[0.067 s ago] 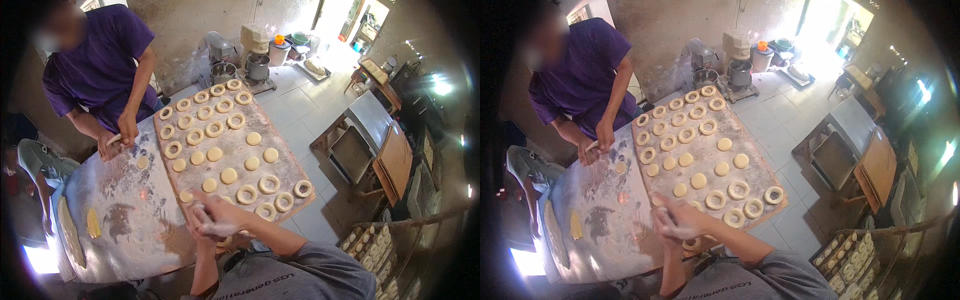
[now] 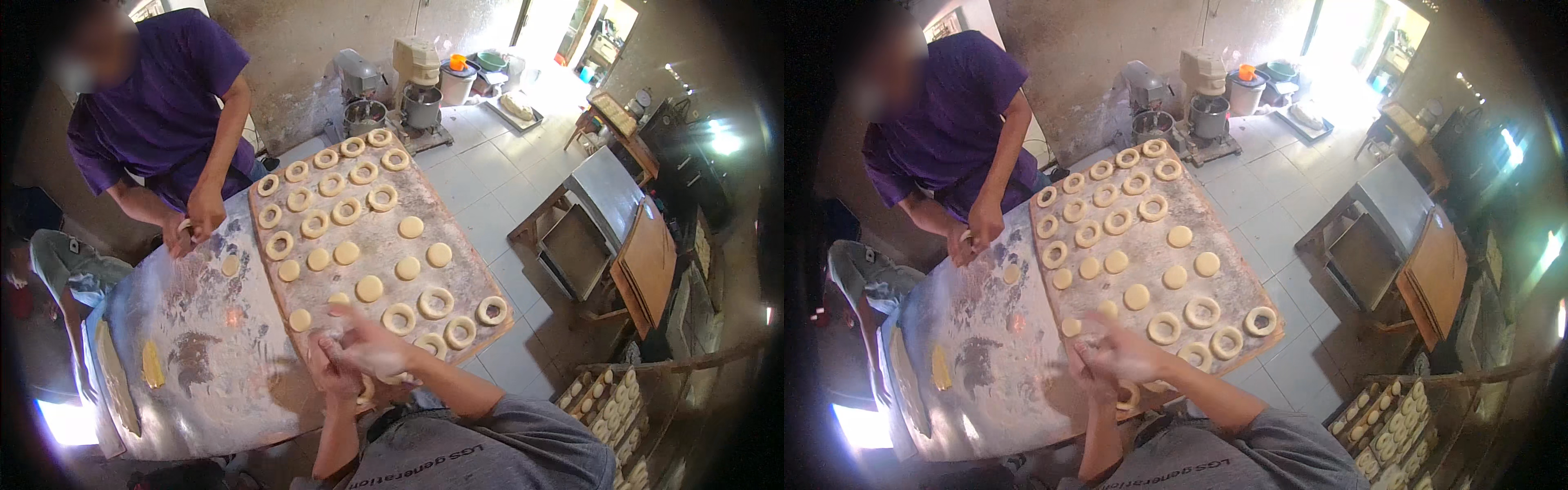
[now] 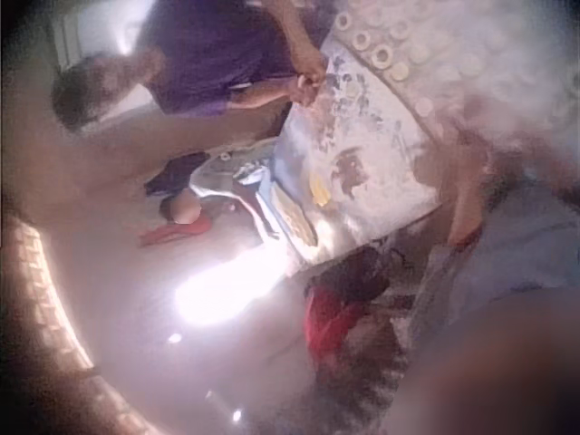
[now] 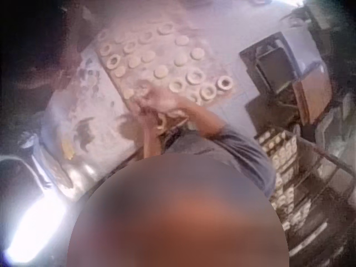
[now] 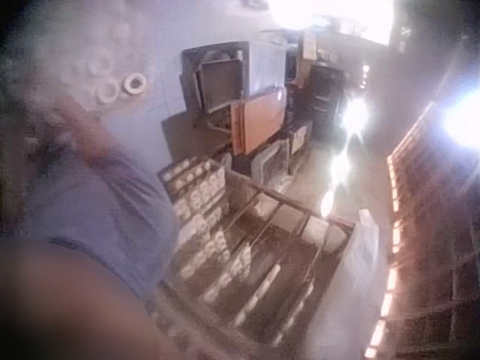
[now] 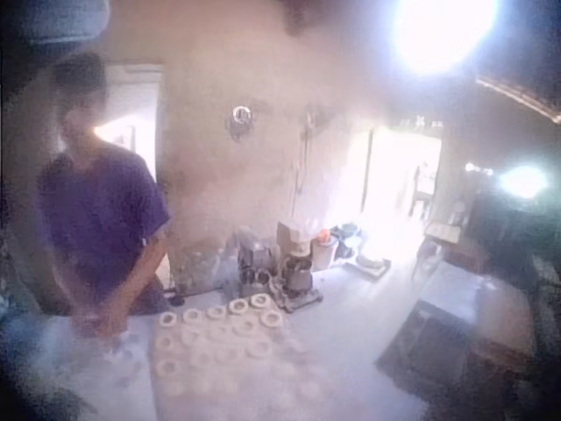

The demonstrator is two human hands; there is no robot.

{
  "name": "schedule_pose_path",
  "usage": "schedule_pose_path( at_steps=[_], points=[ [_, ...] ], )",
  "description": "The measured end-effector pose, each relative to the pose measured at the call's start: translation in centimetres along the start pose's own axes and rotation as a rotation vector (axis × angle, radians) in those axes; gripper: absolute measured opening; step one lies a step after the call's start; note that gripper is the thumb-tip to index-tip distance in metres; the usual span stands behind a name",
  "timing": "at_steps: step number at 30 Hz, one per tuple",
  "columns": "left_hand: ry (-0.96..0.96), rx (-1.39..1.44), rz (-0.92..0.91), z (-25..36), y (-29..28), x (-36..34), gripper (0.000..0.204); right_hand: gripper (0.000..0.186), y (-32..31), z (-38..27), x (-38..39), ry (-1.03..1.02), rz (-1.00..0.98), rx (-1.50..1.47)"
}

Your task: The person shapes small dough pieces into ring shapes by hand and places them on a wooden board. A coworker rolls out dough nearby while another person moves a completed board to a rack.

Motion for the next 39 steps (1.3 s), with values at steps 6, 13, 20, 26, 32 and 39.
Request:
schedule_pose_path(
  at_steps=[6,13,20,26,32,39],
  points=[
    [-0.119,0.183,-0.245,4.5,10.2,-1.4,0.022,0.046,-9.7,-1.9,2.4,0.386,0.21,0.187],
    [0.025,0.028,-0.425,7.2,16.1,-2.4,0.025,0.045,-16.7,-2.0,5.1,0.27,0.373,-0.277],
    [-0.159,0.058,-0.574,9.3,20.0,-2.4,0.039,0.06,-20.6,-1.4,7.0,0.075,0.436,0.127],
    [0.002,-0.38,-0.497,8.2,24.2,-3.7,0.052,0.082,-23.9,-3.4,7.2,0.628,0.737,0.36],
    [0.079,-0.583,-0.639,7.8,22.9,-3.1,0.066,0.098,-25.9,0.1,9.8,0.578,0.477,1.036],
    [0.088,-0.496,-0.711,8.4,21.9,-2.9,0.068,0.082,-24.5,-0.2,8.7,0.616,0.497,1.146]
  ],
)
Point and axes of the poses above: each hand's wrist, its own x-axis away from the middle knuckle, its own y-axis out of the palm, z = x × y, the point moved 4 cm from there along -x, towards the middle knuckle, and after that the axes turned 4 degrees about -x, right-handed, at the moved point
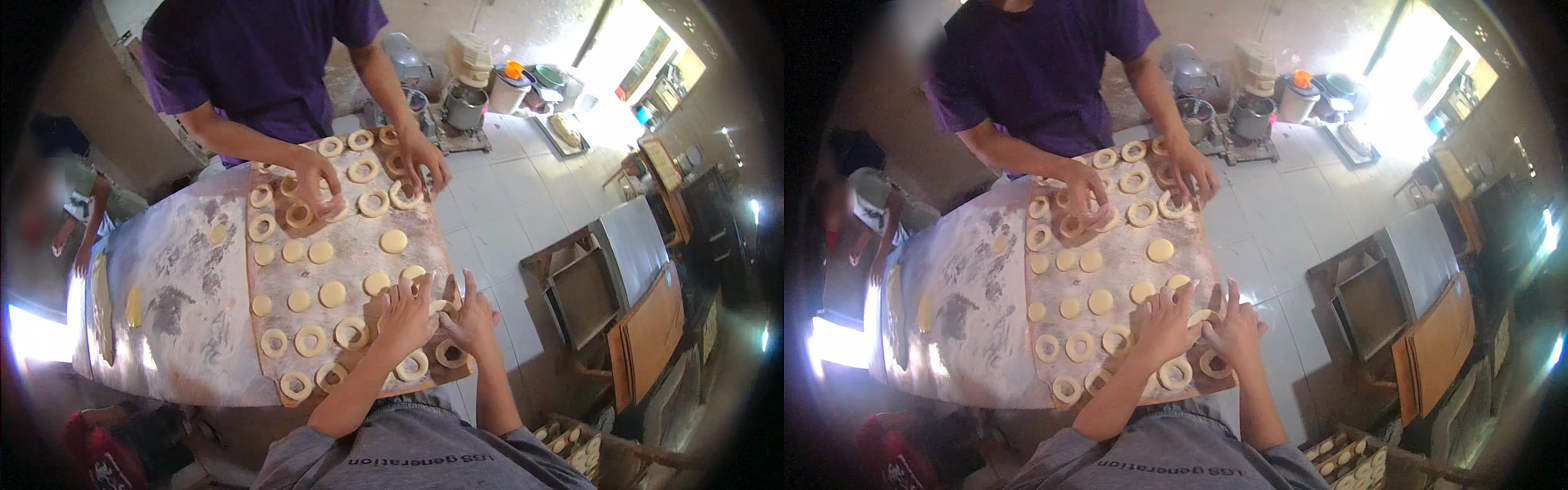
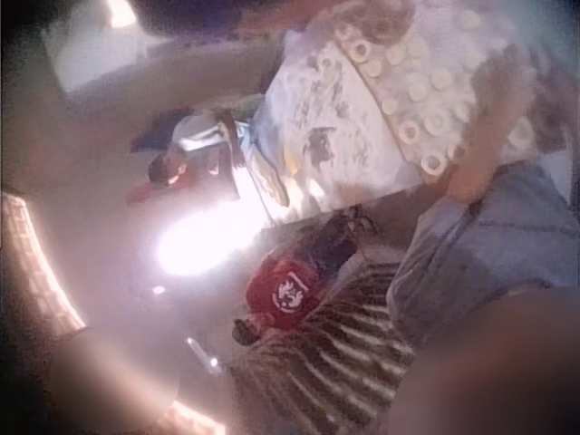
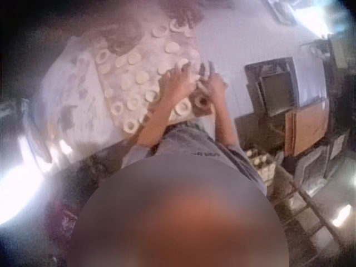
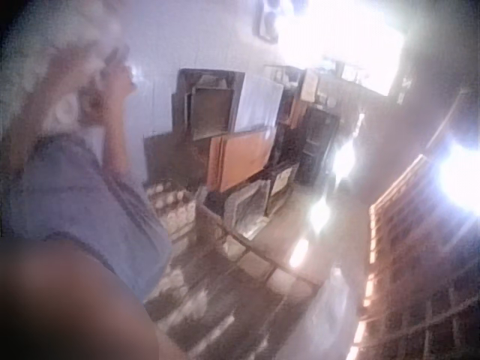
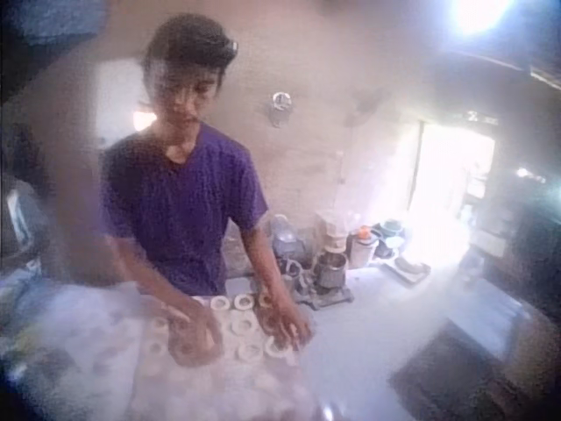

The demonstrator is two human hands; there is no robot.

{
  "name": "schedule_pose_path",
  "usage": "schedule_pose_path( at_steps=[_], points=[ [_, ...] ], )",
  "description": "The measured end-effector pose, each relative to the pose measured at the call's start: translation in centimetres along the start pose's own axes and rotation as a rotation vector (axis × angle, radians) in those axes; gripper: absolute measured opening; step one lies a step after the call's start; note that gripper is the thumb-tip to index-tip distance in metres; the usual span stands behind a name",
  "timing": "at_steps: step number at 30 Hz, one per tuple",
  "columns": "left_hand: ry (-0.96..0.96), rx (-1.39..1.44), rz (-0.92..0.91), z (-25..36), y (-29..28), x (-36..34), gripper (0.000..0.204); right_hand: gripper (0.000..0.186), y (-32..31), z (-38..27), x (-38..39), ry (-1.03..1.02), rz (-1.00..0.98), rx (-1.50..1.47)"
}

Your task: The person shapes small dough pieces into ring shapes by hand and places them on a wooden board. A coworker rolls out dough nearby while another person moves a completed board to a rack.

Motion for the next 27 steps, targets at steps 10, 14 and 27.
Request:
schedule_pose_path(
  at_steps=[10,14,27],
  points=[
    [0.162,0.19,-0.058,-9.1,-0.8,-1.0,0.038,0.026,4.2,-8.5,-5.4,-0.26,-0.062,0.084],
    [0.04,0.488,0.507,-13.1,-4.0,5.4,0.035,0.026,3.1,-16.5,-1.7,-0.365,-0.066,-0.257],
    [-0.679,0.008,0.724,-42.6,-14.7,31.7,0.025,0.025,30.1,-45.9,10.5,-1.043,-0.354,-0.022]
  ],
)
Point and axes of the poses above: each hand's wrist, its own x-axis away from the middle knuckle, its own y-axis out of the palm, z = x × y, the point moved 4 cm from there along -x, towards the middle knuckle, and after that the axes turned 4 degrees about -x, right-handed, at the moved point
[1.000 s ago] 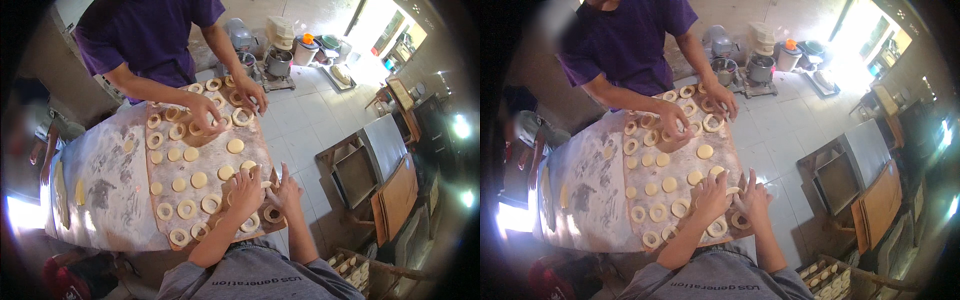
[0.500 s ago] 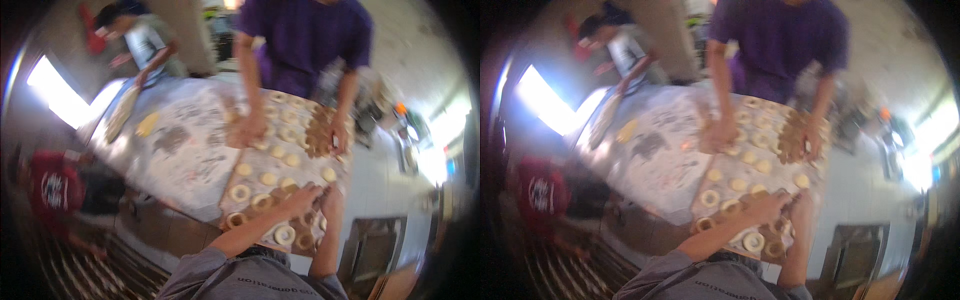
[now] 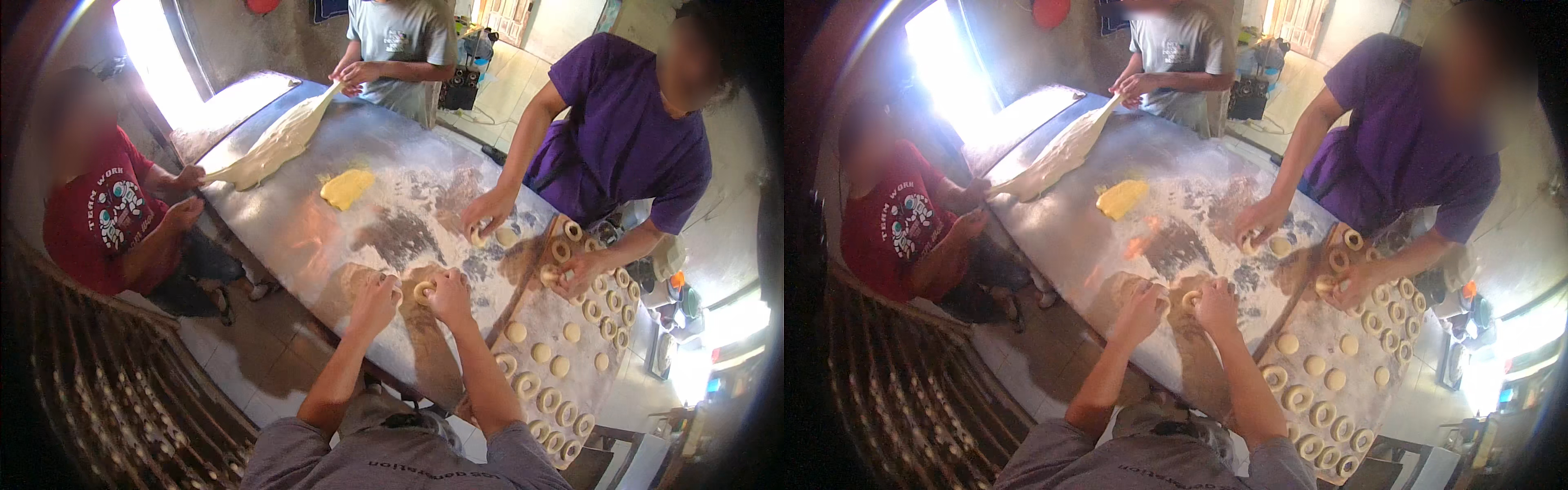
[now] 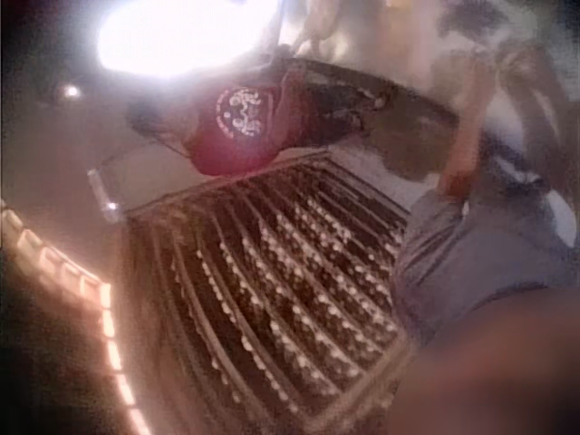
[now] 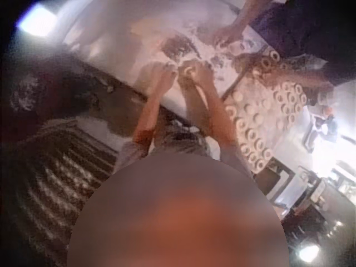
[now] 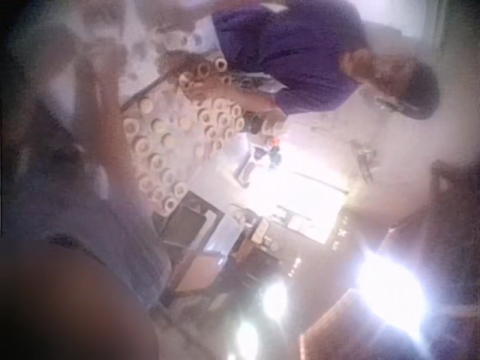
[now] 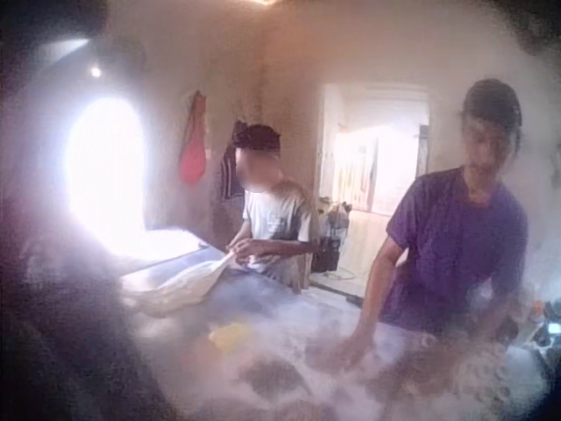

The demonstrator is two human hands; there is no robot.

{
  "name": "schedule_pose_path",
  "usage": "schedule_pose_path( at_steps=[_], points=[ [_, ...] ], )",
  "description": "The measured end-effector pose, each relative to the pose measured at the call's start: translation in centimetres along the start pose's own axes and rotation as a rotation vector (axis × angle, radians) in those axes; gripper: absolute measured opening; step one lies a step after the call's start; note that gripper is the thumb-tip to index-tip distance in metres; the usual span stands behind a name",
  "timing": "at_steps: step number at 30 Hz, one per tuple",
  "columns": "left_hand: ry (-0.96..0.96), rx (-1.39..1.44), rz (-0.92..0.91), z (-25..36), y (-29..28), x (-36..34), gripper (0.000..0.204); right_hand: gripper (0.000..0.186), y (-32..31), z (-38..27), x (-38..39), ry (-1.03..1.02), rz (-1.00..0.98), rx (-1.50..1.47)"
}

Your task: The person shapes small dough pieces into ring shapes by hand and places them on a wooden board. A coworker rolls out dough nearby while another person moves a completed board to a rack.

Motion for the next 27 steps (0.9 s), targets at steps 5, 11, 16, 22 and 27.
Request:
schedule_pose_path(
  at_steps=[5,11,16,22,27],
  points=[
    [-0.102,0.149,-0.06,0.4,-0.4,-1.0,0.026,0.02,0.0,-0.1,-1.1,0.091,-0.101,-0.22],
    [-0.108,0.747,-0.316,1.3,-0.5,-2.1,0.029,0.031,-3.6,-3.4,1.9,0.281,-0.063,-1.08],
    [0.186,0.537,-0.332,4.7,-3.1,-2.6,0.027,0.04,-2.5,-2.8,1.9,-0.063,0.532,-0.015],
    [0.311,0.536,0.122,4.6,1.5,-1.4,0.048,0.046,-3.1,-2.7,4.1,0.149,0.102,-1.378],
    [0.039,1.831,-0.152,7.2,2.6,0.4,0.04,0.038,-3.2,1.1,6.8,0.339,0.295,-1.725]
  ],
)
Point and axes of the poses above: each hand's wrist, its own x-axis away from the middle knuckle, its own y-axis out of the palm, z = x × y, the point moved 4 cm from there along -x, towards the middle knuckle, and after that the axes turned 4 degrees about -x, right-handed, at the moved point
